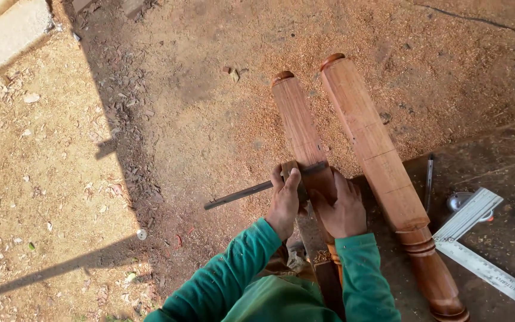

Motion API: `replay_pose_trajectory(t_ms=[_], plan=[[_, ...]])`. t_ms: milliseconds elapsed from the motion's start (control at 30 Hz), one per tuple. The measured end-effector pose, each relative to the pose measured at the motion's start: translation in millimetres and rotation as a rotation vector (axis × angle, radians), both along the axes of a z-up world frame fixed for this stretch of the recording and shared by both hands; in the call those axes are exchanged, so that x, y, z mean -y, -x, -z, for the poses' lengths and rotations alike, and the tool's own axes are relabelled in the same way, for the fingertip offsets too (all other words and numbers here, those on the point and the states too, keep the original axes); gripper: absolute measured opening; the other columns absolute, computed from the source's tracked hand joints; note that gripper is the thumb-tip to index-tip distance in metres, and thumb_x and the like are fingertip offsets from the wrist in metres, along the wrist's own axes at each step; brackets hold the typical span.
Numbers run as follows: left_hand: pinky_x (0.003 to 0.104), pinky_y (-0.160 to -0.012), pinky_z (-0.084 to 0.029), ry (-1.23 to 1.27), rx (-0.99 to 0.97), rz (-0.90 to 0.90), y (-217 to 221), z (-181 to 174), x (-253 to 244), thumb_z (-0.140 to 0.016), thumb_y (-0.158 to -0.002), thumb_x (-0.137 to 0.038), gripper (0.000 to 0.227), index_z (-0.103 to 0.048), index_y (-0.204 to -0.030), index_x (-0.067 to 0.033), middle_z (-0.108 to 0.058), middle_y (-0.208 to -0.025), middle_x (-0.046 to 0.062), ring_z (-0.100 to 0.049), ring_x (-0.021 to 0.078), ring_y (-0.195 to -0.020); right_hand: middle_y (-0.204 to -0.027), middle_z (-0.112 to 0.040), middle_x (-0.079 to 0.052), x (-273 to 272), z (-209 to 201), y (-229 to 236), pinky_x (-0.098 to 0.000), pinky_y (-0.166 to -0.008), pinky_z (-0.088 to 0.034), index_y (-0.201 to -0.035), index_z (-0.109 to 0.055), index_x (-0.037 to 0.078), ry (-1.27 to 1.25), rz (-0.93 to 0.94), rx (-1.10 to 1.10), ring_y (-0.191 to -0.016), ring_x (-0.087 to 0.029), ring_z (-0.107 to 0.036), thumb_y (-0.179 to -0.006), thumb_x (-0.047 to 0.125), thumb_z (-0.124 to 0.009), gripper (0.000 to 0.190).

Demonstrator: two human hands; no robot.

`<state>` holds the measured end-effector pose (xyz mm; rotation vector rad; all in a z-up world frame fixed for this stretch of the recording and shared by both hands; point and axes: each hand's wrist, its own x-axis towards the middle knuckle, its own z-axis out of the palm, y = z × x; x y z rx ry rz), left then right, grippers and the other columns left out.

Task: Measuring and marking wooden furniture legs using a marking gauge and a try square.

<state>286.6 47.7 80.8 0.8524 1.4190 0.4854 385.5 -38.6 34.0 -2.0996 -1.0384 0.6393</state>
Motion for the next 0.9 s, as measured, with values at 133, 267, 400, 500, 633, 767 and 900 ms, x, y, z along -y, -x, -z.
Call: replay_pose_trajectory(t_ms=[133, 267, 400, 500, 633, 767, 900], plan=[[0.034, -0.044, -0.055, 0.017, -0.028, 0.005, -1, 17, -7, -0.049, -0.101, -0.055, 0.072, -0.027, -0.158, -0.0185, -0.056, -0.124, 0.033, -0.064, 0.0358, -0.076, -0.12, -0.065, -0.023, 5, 8, 1, -0.0649, -0.093, -0.053, -0.152, -0.049, 0.015, -0.112, 0.006, 0.065, -0.114, -0.047, -0.061, -0.093, 0.04, -0.072, 0.069], [0.037, -0.042, -0.056, 0.001, -0.067, 0.025, -5, 0, -13, -0.05, -0.101, -0.056, 0.072, -0.029, -0.158, -0.0186, -0.056, -0.13, 0.038, -0.067, 0.0408, -0.076, -0.121, -0.065, -0.025, 3, -1, 2, -0.0665, -0.091, -0.054, -0.152, -0.048, 0.011, -0.109, -0.001, 0.056, -0.114, -0.05, -0.061, -0.094, 0.038, -0.071, 0.068], [0.04, -0.043, -0.059, 0.0, -0.059, 0.025, -2, 21, -16, -0.053, -0.099, -0.059, 0.076, -0.029, -0.159, -0.0188, -0.053, -0.135, 0.039, -0.069, 0.0469, -0.083, -0.121, -0.065, -0.025, 5, 9, 2, -0.0653, -0.089, -0.055, -0.153, -0.048, 0.013, -0.072, 0.004, 0.044, -0.115, -0.049, -0.06, -0.093, 0.043, -0.071, 0.07], [0.044, -0.043, -0.06, -0.002, -0.01, -0.002, -4, 13, -14, -0.056, -0.097, -0.057, 0.076, -0.029, -0.159, -0.0205, -0.052, -0.137, 0.037, -0.069, 0.0471, -0.081, -0.117, -0.066, -0.024, 5, 11, 4, -0.0612, -0.089, -0.056, -0.15, -0.052, 0.014, -0.065, 0.037, 0.077, -0.113, -0.046, -0.062, -0.09, 0.046, -0.073, 0.071], [0.041, -0.048, -0.064, -0.13, -0.037, -0.099, 17, 0, -10, -0.059, -0.098, -0.047, 0.069, -0.033, -0.156, -0.0213, -0.052, -0.135, 0.035, -0.069, 0.0436, -0.083, -0.116, -0.067, -0.025, 7, 14, 6, -0.0619, -0.09, -0.055, -0.15, -0.053, 0.017, -0.037, 0.067, 0.091, -0.115, -0.045, -0.061, -0.088, 0.06, -0.07, 0.078], [0.06, -0.105, -0.049, -0.296, -0.08, -0.227, 76, 29, -2, -0.059, -0.1, -0.035, 0.072, -0.028, -0.159, -0.009, -0.039, -0.152, 0.04, -0.047, 0.0529, -0.136, -0.118, -0.067, -0.03, 17, 41, 5, -0.0618, -0.094, -0.053, -0.149, -0.053, 0.012, 0.016, 0.05, 0.098, -0.118, -0.047, -0.06, -0.083, 0.067, -0.069, 0.088], [0.056, -0.116, -0.041, -0.093, -0.263, -0.212, 116, 65, 24, -0.064, -0.095, -0.039, 0.07, -0.038, -0.154, -0.013, -0.049, -0.148, 0.033, -0.048, 0.0474, -0.139, -0.12, -0.065, -0.028, 10, 29, 1, -0.0579, -0.098, -0.05, -0.152, -0.051, 0.022, 0.069, 0.051, 0.05, -0.122, -0.045, -0.059, -0.085, 0.065, -0.07, 0.082]])
